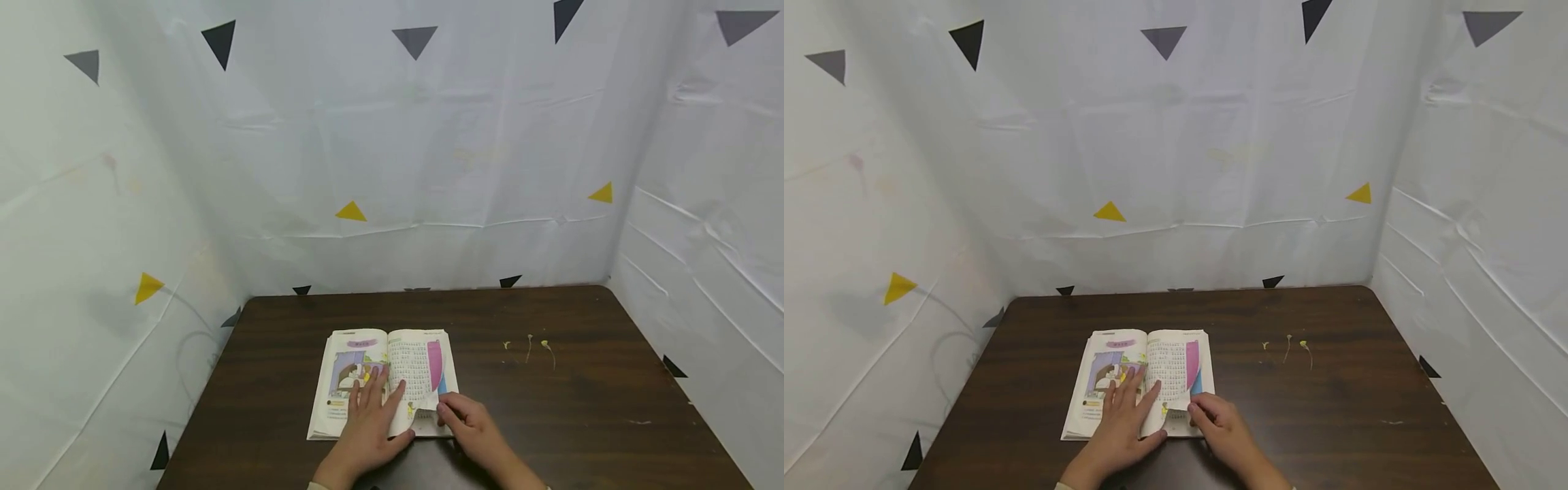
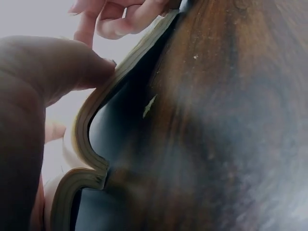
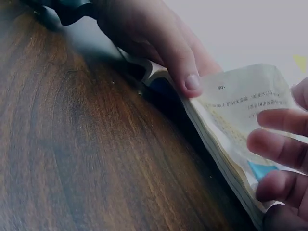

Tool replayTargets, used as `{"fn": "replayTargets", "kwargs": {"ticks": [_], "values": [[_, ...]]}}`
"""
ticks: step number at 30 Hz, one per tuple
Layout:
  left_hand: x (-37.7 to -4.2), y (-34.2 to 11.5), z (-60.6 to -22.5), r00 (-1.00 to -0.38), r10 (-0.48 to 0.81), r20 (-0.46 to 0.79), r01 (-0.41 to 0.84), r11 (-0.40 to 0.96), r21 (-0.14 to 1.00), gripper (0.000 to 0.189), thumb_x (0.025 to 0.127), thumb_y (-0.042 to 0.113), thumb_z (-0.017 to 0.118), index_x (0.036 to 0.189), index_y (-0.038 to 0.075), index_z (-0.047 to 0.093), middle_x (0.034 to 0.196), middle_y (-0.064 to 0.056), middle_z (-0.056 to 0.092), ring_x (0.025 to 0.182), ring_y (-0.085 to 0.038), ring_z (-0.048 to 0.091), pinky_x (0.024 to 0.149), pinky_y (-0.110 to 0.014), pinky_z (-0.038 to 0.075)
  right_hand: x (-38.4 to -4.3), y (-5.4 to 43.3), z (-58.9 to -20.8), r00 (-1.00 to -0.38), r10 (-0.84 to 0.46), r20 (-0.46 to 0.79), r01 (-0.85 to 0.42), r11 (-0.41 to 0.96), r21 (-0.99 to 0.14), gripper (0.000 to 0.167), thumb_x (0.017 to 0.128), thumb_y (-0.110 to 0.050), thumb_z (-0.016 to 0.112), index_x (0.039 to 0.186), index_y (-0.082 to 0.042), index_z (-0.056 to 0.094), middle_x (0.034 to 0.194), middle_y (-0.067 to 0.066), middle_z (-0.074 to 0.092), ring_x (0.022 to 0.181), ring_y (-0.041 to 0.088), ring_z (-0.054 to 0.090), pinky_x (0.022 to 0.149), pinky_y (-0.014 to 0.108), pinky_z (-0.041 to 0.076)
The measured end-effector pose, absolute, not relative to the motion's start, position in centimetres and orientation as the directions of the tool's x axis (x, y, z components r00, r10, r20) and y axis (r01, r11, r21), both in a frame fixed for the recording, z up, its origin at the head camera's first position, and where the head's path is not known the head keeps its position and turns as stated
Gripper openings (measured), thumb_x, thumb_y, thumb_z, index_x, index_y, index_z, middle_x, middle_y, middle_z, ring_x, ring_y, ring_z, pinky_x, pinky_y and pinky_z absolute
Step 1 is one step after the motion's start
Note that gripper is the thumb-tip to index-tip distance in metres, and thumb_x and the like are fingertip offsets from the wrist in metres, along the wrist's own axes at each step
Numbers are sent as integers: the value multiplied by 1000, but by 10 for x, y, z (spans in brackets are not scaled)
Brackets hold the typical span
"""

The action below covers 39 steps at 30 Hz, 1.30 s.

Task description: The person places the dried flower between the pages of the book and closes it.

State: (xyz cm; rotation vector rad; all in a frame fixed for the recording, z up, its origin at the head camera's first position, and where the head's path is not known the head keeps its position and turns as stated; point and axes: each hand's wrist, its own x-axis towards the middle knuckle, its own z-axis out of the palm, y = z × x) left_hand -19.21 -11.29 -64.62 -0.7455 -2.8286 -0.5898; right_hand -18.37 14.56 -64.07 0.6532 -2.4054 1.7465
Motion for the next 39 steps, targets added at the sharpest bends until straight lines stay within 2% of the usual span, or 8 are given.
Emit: {"fn": "replayTargets", "kwargs": {"ticks": [6, 12, 17, 21, 28, 31, 36, 39], "values": [[-193, -111, -647, -843, 431, 322, 530, 769, 357, 51, 93, 40, 73, 142, 28, 71, 177, -16, 34, 165, -49, 25, 123, -81, 19, -186, 146, -640, -899, -349, 266, -363, 252, -897, 33, 112, -11, 59, 140, -17, 75, 93, 9, 75, 60, 6, 55, 52, 25, 52], [-193, -100, -641, -804, 338, 490, 542, 756, 366, 7, 94, 30, 81, 96, 23, 78, 155, -9, 61, 152, -45, 47, 114, -74, 29, -186, 145, -642, -878, -363, 311, -428, 306, -850, 34, 107, -10, 68, 139, -17, 76, 83, 0, 65, 67, -2, 48, 57, 20, 47], [-194, -97, -637, -756, 255, 603, 555, 739, 382, 31, 84, 24, 93, 74, 25, 64, 128, 2, 72, 126, -27, 62, 100, -53, 34, -189, 146, -643, -893, -349, 285, -403, 337, -851, 32, 107, -11, 68, 135, -21, 79, 84, -1, 67, 69, -3, 48, 59, 18, 46], [-197, -103, -633, -710, 183, 680, 562, 729, 391, 28, 77, 8, 86, 89, 17, 62, 122, 0, 69, 112, -21, 62, 98, -44, 41, -191, 147, -643, -904, -343, 254, -372, 339, -864, 28, 106, -10, 69, 130, -18, 81, 85, 3, 69, 69, -2, 48, 59, 19, 47], [-191, -118, -625, -709, 25, 704, 507, 713, 485, 73, 82, -7, 83, 148, 8, 57, 144, -16, 55, 135, -29, 55, 115, -19, 39, -185, 149, -646, -913, -365, 185, -309, 320, -896, 23, 107, -14, 69, 125, -19, 83, 97, 3, 75, 74, -1, 53, 64, 22, 51], [-189, -123, -620, -753, -55, 656, 408, 743, 530, 68, 80, -5, 89, 142, 18, 70, 147, -15, 55, 132, -29, 54, 112, -29, 44, -184, 150, -645, -909, -371, 188, -313, 312, -897, 23, 107, -13, 69, 124, -18, 83, 97, 5, 75, 74, 0, 54, 64, 22, 51], [-193, -138, -609, -872, -95, 481, 250, 758, 603, 31, 85, 13, 93, 111, 28, 85, 151, -16, 59, 130, -38, 54, 102, -56, 53, -187, 151, -643, -919, -364, 152, -279, 326, -903, 23, 108, -14, 68, 124, -18, 82, 99, 5, 75, 73, 1, 55, 63, 23, 52], [-192, -148, -599, -949, -90, 301, 106, 811, 575, 25, 89, 23, 91, 113, 29, 86, 158, -22, 55, 137, -48, 51, 105, -68, 51, -189, 150, -643, -925, -358, 130, -258, 338, -905, 22, 109, -15, 66, 124, -19, 82, 101, 3, 76, 71, 2, 56, 61, 23, 54]]}}
